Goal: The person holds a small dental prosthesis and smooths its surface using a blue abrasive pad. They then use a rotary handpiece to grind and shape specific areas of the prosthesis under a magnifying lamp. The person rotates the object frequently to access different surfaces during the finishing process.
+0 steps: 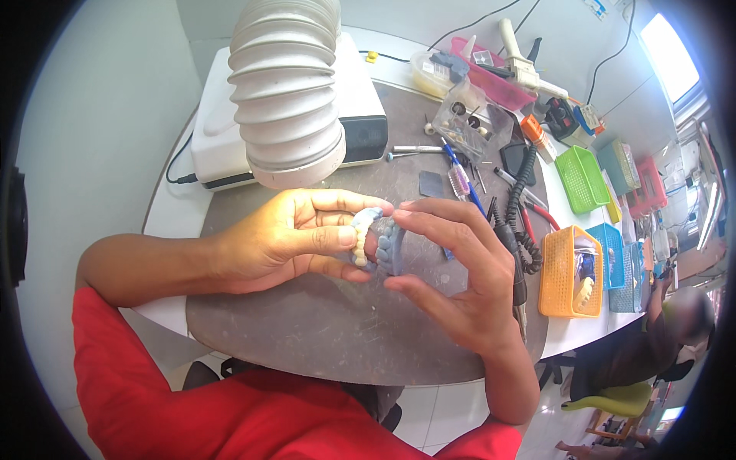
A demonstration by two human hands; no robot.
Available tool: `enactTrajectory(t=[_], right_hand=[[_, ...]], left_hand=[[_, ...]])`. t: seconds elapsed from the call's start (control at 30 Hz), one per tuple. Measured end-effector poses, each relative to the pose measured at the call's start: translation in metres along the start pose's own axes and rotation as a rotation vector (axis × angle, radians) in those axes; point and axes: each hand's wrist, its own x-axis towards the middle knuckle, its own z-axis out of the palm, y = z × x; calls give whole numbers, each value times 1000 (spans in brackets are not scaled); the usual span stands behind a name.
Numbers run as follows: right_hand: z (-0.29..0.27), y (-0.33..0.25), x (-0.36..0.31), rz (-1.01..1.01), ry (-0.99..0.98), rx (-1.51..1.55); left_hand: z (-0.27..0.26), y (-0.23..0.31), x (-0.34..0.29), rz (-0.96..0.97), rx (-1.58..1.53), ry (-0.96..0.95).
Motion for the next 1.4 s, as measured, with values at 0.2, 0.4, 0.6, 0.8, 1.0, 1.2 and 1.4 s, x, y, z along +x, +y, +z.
enactTrajectory(t=[0.2, 0.4, 0.6, 0.8, 1.0, 1.2, 1.4], right_hand=[[2, -1, 3, -22, -31, 13], [2, 0, 2, -26, -50, 12], [1, -2, 2, -12, -87, -10], [-1, -3, -2, 59, -94, -15], [5, -5, 0, 77, -98, 59], [10, -1, 0, 78, -84, 79], [14, 2, -5, 191, -16, 282]], left_hand=[[3, 3, -1, -28, -5, 9], [2, 4, -1, -39, 7, 16], [1, 2, 0, -31, -7, 28], [4, 6, -2, -33, 0, 56], [2, 2, -2, -2, 19, 76], [1, 0, -1, 41, 44, 96], [3, 1, -2, 32, 44, 132]])
